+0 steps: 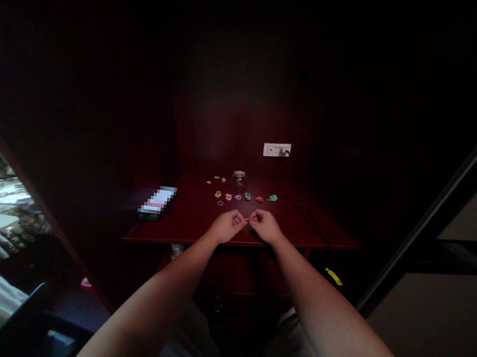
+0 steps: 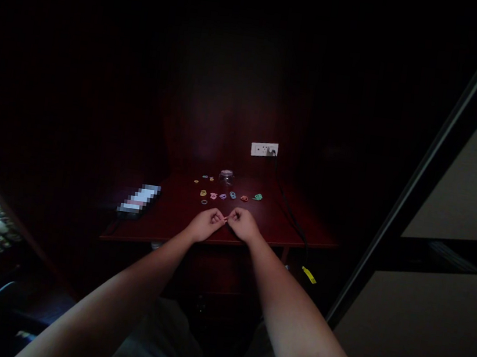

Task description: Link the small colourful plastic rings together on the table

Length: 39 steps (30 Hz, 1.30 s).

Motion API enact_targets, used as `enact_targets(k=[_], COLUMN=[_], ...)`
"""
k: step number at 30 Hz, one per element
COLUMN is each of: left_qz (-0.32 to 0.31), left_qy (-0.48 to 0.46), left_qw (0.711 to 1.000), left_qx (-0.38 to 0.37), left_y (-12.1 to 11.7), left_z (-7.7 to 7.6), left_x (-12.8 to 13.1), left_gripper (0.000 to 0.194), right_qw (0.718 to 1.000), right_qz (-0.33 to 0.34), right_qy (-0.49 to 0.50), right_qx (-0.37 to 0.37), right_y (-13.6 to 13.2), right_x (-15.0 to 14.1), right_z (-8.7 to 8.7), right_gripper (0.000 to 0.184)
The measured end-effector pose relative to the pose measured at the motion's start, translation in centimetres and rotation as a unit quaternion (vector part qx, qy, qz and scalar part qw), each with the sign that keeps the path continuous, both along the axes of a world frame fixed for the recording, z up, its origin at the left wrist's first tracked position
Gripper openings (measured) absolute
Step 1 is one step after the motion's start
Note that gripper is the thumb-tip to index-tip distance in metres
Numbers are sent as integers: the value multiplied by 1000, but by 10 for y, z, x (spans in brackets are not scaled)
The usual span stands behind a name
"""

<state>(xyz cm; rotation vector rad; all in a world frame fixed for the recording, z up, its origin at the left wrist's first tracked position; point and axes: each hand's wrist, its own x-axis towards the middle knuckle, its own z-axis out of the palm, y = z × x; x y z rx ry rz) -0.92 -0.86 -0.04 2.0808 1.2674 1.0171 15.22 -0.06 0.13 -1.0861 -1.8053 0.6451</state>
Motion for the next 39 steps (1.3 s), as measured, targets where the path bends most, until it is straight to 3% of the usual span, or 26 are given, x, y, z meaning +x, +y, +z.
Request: enact_targets(k=[39], left_qz=[5], left_qy=[1], left_qw=[1000], left_qx=[-1], left_y=[-2], left_z=[1], left_x=[1], left_gripper=[18], right_qw=[1000], right_qz=[-1], right_qy=[7], right_qx=[-7], right_y=[-2], right_x=[-1], right_z=[1], right_gripper=[6])
